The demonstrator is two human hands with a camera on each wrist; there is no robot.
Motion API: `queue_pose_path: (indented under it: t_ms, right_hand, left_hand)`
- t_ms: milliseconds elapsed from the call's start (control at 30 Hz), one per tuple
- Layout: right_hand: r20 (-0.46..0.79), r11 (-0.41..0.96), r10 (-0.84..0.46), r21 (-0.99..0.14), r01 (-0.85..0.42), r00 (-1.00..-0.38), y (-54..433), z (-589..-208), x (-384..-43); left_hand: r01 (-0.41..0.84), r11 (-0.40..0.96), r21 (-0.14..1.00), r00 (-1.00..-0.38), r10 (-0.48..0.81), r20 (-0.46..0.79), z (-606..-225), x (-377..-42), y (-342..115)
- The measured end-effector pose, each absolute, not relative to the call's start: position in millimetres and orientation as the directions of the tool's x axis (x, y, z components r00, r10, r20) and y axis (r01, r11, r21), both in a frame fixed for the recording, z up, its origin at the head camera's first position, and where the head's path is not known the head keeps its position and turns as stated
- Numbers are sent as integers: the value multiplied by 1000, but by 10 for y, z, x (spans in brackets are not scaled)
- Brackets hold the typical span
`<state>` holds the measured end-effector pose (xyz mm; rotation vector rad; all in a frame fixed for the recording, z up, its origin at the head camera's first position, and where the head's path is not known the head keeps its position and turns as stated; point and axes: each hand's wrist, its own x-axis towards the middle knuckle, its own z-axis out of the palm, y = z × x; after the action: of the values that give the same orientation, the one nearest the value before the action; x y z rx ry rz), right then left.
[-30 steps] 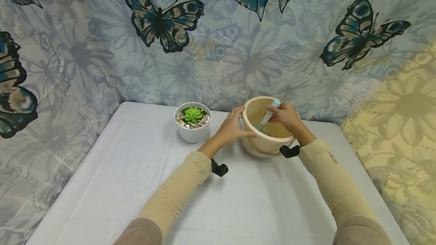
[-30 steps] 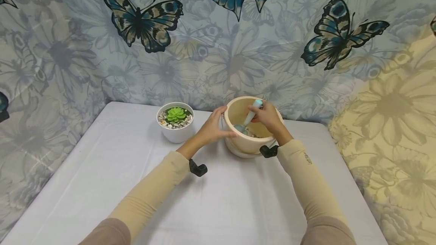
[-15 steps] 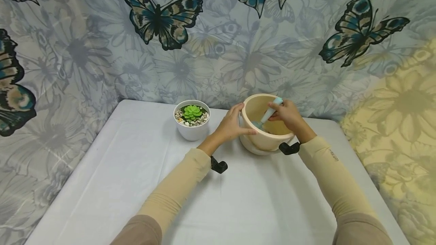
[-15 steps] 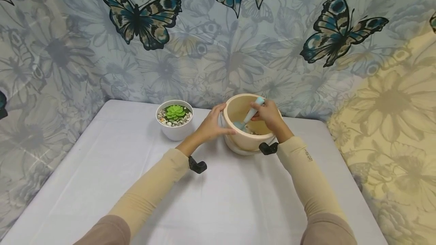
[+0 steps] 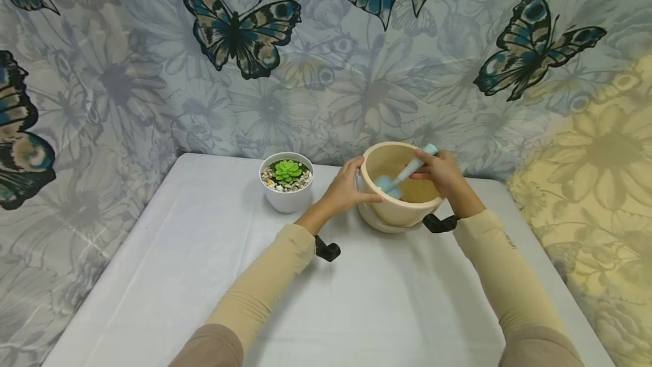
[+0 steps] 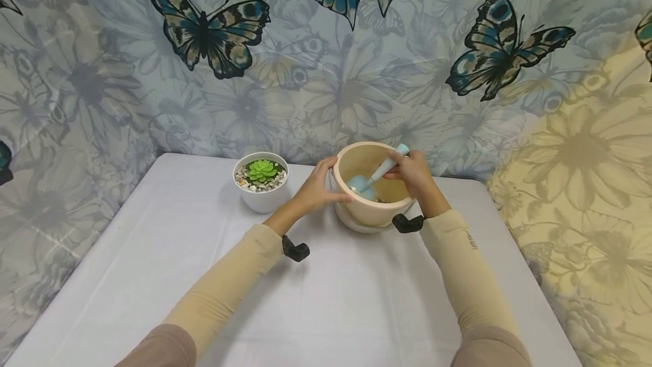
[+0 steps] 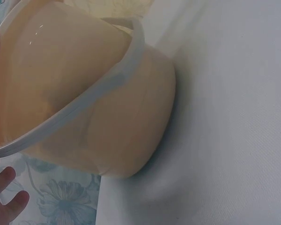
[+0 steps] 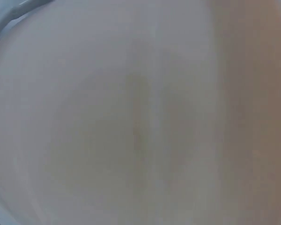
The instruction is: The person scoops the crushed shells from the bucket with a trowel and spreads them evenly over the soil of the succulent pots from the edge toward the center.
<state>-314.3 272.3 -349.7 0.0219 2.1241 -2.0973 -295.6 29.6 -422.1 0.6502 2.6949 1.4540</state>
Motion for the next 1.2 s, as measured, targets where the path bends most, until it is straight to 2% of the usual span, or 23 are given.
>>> queue_pose_path:
  t_ms: [500, 800, 1200]
  right_hand:
    - [-178, -234, -104, -952, 198, -978, 2928, -3386, -3127]
    - [-267, -393, -140, -869, 301, -953, 3136, -3371, -3179]
    - [-229, -501, -107, -828, 251, -968, 3196, -3403, -3164]
  left_hand:
    - [348, 492, 798, -918, 351, 184, -4217, -2940, 320]
    - [350, 477, 806, -915, 360, 184, -4216, -2935, 316]
    - [355, 483, 800, -914, 359, 189, -4211, -2928, 315]
